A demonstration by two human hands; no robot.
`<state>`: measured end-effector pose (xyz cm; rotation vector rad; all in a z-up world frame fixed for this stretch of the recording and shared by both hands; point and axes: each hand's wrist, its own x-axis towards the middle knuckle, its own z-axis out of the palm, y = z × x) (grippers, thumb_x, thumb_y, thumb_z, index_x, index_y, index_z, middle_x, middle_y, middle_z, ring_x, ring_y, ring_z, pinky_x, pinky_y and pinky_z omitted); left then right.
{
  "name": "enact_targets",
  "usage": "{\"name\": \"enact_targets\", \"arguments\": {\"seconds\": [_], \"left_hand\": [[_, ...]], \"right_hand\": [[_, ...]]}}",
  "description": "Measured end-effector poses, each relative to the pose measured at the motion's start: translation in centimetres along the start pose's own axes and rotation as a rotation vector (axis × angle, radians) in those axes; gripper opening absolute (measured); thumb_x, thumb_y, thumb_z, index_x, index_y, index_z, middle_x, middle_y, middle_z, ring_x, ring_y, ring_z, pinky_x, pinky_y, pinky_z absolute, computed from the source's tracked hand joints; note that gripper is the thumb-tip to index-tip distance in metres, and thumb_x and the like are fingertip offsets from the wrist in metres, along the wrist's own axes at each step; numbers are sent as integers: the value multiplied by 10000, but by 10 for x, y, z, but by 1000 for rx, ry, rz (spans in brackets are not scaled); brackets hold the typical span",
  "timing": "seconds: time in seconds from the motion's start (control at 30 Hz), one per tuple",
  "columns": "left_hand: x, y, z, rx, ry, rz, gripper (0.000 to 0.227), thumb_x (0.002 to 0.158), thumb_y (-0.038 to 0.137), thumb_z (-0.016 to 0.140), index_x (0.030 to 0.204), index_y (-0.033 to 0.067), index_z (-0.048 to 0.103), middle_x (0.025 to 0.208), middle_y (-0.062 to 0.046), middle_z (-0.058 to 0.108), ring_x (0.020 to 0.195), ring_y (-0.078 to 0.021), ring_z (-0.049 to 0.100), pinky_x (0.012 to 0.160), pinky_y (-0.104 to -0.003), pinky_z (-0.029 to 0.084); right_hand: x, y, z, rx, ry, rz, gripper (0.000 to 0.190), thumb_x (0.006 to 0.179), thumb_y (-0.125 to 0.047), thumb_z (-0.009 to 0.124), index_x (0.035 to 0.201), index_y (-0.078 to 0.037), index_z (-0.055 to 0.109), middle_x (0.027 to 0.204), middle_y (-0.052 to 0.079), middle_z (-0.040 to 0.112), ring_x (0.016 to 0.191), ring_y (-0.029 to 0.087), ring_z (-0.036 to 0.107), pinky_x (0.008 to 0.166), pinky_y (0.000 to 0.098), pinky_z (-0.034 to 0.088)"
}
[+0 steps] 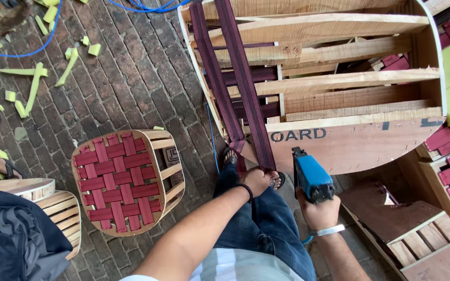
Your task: The person attaches maroon webbing to a wooden chair frame using a pneumatic staple gun. They position the webbing across the slats and secure it with staples, repeating the process along the frame.
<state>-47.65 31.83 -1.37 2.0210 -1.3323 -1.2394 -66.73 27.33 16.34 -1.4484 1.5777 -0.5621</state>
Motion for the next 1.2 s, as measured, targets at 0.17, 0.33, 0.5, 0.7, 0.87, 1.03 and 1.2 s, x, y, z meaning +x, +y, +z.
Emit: {"name": "enact_targets", "arguments": {"seconds": [0.17, 0.33, 0.5, 0.7, 0.87, 1.03, 1.2], "left_hand": [[3, 19, -22, 231, -213, -106, 431, 981, 463, 507, 1006, 136, 788, 1015, -167, 763, 967, -353, 722, 859, -462, 552], [3, 37, -40, 257, -349, -100, 472, 979, 488, 489, 1072, 114, 761, 1093, -188, 734, 1029, -371, 684, 895, -492, 521], [3, 49, -46, 277, -414, -103, 486, 970, 491, 520, 1088, 86, 760, 1150, -196, 714, 1107, -368, 652, 949, -482, 501], [3, 67, -65, 229, -495, -49, 562, 987, 586, 423, 1130, 149, 747, 1107, -164, 732, 1060, -357, 670, 929, -478, 507], [2, 74, -76, 306, -543, 6, 616, 1028, 572, 373, 1056, 100, 768, 1042, -167, 751, 1029, -355, 691, 924, -481, 518], [4, 64, -68, 325, -542, 58, 589, 1050, 497, 373, 969, 88, 789, 1002, -157, 764, 1009, -351, 697, 939, -484, 515], [12, 60, -67, 347, -504, 247, 459, 991, 376, 402, 972, 115, 779, 1017, -151, 754, 990, -344, 690, 926, -498, 503]], "right_hand": [[22, -31, -5, -139, -190, 66, 255, 761, -226, 795, 869, -1, 739, 700, 160, 736, 657, 252, 744, 636, 401, 560], [40, -59, 16, -350, -259, 132, 330, 764, -322, 802, 828, -2, 752, 697, 199, 728, 711, 327, 760, 670, 422, 576], [43, -69, 23, -397, -238, 185, 322, 760, -320, 783, 854, -13, 766, 711, 203, 735, 723, 336, 764, 673, 440, 583], [49, -71, 24, -450, -236, 235, 324, 757, -308, 783, 857, 0, 767, 708, 203, 745, 705, 326, 775, 671, 430, 595], [43, -81, 26, -383, -239, 267, 313, 737, -310, 773, 885, -33, 771, 682, 184, 752, 669, 310, 775, 656, 421, 597], [42, -83, 29, -450, -232, 276, 331, 748, -315, 803, 872, -10, 774, 677, 175, 735, 667, 294, 757, 663, 415, 590], [41, -85, 34, -363, -244, 364, 324, 726, -325, 802, 891, -46, 783, 650, 180, 747, 632, 307, 772, 651, 422, 596]]}}
